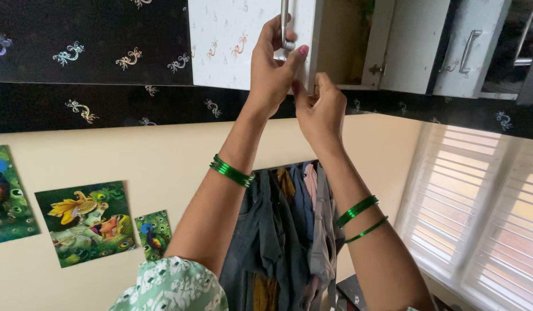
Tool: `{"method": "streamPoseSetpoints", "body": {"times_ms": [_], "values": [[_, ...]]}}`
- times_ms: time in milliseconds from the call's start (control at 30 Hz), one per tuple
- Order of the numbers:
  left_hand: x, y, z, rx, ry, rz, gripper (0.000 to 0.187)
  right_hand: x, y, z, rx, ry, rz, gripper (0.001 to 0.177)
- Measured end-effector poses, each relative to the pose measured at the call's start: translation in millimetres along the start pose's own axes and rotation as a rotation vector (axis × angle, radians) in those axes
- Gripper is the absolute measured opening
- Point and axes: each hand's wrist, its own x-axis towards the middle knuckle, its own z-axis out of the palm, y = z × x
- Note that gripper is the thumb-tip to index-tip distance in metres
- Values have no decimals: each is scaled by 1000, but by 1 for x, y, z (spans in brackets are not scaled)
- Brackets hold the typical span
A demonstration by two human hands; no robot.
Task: The person opens and closes multiple upper and lower cabinet doors and drawers in a bedroom. They systematically access each compartment, revealing contents such as clothes and toiletries, then close them again.
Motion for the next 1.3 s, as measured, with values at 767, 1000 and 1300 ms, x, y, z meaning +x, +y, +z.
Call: {"method": "streamPoseSetpoints", "body": {"times_ms": [767, 1000, 1300], "values": [[-107, -71, -33, 799, -111, 299, 74, 24, 87, 2, 13, 84, -460, 22], [-113, -65, -39, 1084, -182, 212, 84, 24, 103, -9, 61, 0, -545, 18], [-118, -88, -94, 1465, -295, -3, 98, 40, 184, -23, 236, -102, -185, 16]]}}
